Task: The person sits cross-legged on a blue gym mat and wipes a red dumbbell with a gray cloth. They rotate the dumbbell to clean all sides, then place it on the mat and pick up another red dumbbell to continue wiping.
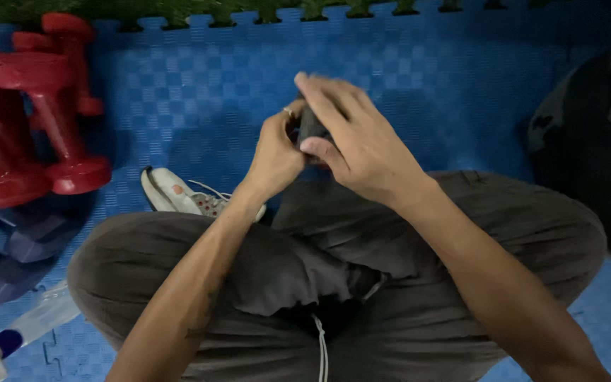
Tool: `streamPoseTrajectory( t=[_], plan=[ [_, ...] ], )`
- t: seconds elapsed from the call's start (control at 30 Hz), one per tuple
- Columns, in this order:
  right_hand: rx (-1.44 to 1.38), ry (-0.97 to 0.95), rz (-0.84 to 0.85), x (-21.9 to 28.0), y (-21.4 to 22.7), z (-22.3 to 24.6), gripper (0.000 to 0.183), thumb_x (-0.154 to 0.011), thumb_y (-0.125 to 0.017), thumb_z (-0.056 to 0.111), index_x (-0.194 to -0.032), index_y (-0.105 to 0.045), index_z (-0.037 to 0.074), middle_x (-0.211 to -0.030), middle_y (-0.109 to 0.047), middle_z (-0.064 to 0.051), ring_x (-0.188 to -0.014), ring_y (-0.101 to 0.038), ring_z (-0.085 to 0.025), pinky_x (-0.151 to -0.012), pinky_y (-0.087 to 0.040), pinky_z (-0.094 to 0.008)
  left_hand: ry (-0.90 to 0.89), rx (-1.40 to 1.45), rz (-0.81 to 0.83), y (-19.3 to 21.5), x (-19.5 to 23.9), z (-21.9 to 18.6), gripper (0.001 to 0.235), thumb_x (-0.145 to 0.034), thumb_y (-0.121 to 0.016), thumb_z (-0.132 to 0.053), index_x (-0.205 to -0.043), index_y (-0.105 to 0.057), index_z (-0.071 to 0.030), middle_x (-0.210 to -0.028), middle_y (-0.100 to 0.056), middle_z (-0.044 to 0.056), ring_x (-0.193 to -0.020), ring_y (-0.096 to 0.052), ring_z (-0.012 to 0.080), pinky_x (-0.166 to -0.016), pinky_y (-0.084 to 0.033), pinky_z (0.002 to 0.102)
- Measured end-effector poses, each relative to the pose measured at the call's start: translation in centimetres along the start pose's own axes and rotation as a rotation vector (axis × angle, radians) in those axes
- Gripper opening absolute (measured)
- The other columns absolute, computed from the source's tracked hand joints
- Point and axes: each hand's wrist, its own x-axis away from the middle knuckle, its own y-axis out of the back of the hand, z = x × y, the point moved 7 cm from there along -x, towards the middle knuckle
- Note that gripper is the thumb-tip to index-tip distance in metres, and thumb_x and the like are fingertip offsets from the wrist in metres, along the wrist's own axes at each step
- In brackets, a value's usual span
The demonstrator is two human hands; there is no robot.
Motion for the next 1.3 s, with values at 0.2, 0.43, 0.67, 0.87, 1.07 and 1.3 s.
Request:
streamPoseTrajectory(
  t=[0.2,0.43,0.67,0.87,1.07,1.3],
  plan=[
    [-0.029,0.136,-0.084,-0.3,-0.2,0.9,0.065,-0.113,-0.041,0.036,-0.161,-0.021,-0.003,-0.166,-0.030,-0.026,-0.156,-0.030,-0.043,-0.125,-0.032,-0.055,0.180,-0.213,0.011,-0.9,0.5,4.5,0.035,-0.088,-0.052,-0.034,-0.114,-0.061,-0.013,-0.114,-0.073,0.011,-0.101,-0.067,0.0225,-0.078,-0.055,0.040],
    [0.329,0.456,-0.115,-0.5,-1.6,3.2,0.043,-0.097,-0.050,0.014,-0.132,-0.068,-0.003,-0.153,-0.050,-0.026,-0.148,-0.033,-0.045,-0.123,-0.028,-0.063,-0.031,0.120,-0.158,-2.8,0.4,7.0,0.063,-0.092,-0.053,-0.015,-0.152,-0.036,-0.001,-0.159,-0.038,0.021,-0.149,-0.036,0.0390,-0.121,-0.038,0.050],
    [-0.116,-0.184,-0.076,-1.8,1.3,-3.2,0.042,-0.110,-0.033,0.023,-0.134,-0.065,0.011,-0.114,-0.074,-0.011,-0.077,-0.070,-0.023,-0.067,-0.056,-0.031,0.188,-0.576,0.086,-2.0,0.6,3.0,0.034,-0.087,-0.076,-0.041,-0.088,-0.066,-0.008,-0.087,-0.076,0.015,-0.077,-0.069,0.0380,-0.064,-0.046,0.043],
    [-0.191,0.171,-0.268,-0.1,4.6,0.1,0.046,-0.119,-0.036,0.038,-0.157,-0.043,0.013,-0.072,-0.043,0.001,-0.056,-0.034,-0.010,-0.058,-0.028,-0.030,0.229,-0.448,0.011,-0.5,0.4,2.0,0.026,-0.096,-0.070,-0.026,-0.085,-0.052,-0.010,-0.071,-0.057,0.005,-0.055,-0.044,0.0205,-0.055,-0.033,0.037],
    [0.267,0.347,-0.257,-1.0,-1.9,0.3,0.027,-0.115,-0.053,0.018,-0.140,-0.062,0.015,-0.157,-0.037,-0.018,-0.146,-0.036,-0.047,-0.107,-0.055,-0.062,-0.210,-0.193,-0.053,0.8,0.1,5.2,0.026,-0.093,-0.048,-0.001,-0.068,-0.050,-0.010,-0.064,-0.052,0.002,-0.058,-0.042,0.0108,-0.048,-0.032,0.033],
    [0.198,-0.076,-0.244,-2.7,-2.3,-4.2,0.041,-0.111,-0.043,0.052,-0.139,-0.061,0.028,-0.120,-0.065,-0.008,-0.110,-0.066,-0.039,-0.076,-0.060,-0.056,0.111,-0.385,-0.033,0.5,0.4,7.5,0.011,-0.092,-0.056,-0.008,-0.099,-0.064,-0.004,-0.086,-0.067,0.014,-0.077,-0.063,0.0300,-0.065,-0.050,0.040]
  ],
)
